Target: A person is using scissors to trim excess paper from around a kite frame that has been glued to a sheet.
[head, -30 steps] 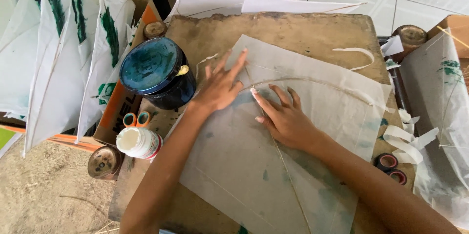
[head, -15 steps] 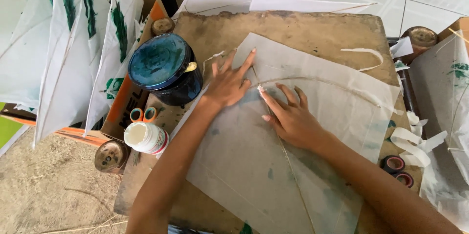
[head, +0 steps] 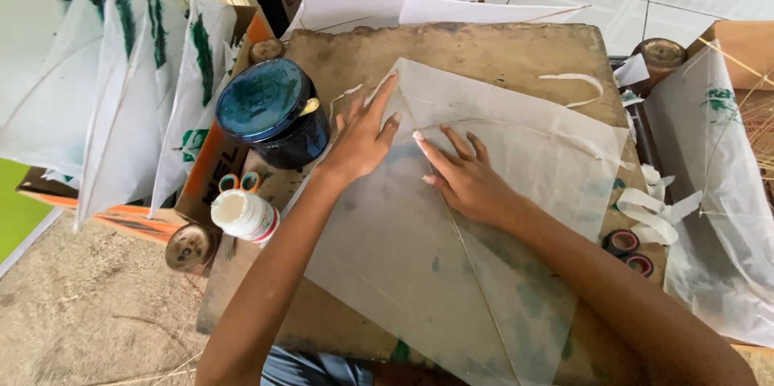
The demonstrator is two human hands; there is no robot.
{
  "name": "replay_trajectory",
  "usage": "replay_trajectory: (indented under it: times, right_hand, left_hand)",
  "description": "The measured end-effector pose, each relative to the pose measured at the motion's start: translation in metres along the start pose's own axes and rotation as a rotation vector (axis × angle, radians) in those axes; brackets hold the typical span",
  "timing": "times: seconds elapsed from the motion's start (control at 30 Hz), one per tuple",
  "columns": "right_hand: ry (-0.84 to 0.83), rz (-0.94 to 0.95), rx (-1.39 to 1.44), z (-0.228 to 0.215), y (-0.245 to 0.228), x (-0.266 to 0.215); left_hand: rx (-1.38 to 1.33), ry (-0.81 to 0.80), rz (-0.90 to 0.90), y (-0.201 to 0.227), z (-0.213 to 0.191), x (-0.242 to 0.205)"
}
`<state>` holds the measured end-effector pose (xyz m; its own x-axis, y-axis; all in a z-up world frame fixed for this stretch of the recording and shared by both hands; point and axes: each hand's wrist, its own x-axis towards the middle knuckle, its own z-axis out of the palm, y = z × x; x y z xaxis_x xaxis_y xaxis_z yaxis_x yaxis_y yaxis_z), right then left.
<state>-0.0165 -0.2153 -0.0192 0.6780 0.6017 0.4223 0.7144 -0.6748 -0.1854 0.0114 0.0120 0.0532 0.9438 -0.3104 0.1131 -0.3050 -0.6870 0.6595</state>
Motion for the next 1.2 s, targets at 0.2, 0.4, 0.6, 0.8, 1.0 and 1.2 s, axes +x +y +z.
replay_trajectory:
  times: [0.2, 0.4, 0.6, 0.8, 1.0, 1.2]
  right_hand:
    - [0.154, -0.065, 0.035, -0.005, 0.012, 0.005]
    - [0.221, -0.137, 0.177, -0.086, 0.012, -0.009]
    - [-0.228, 0.246, 0.213, -0.173, -0.052, -0.092]
    - [-0.459, 0.588, 0.114, -0.177, -0.039, -0.166]
    - [-0.400, 0.429, -0.118, -0.174, -0.032, -0.198]
    - [-0.407, 0.523, -0.222, -0.174, -0.017, -0.212]
  left_hand:
    - [-0.010, 0.067, 0.129, 0.007, -0.007, -0.037]
    - [0.152, 0.087, 0.198, 0.006, 0.024, -0.062]
    - [0.135, 0.073, 0.317, 0.032, 0.075, -0.095]
    - [0.090, -0.066, 0.386, 0.075, 0.128, -0.112]
    - [0.066, -0.178, 0.321, 0.119, 0.147, -0.126]
    - [0.112, -0.165, 0.198, 0.133, 0.143, -0.138]
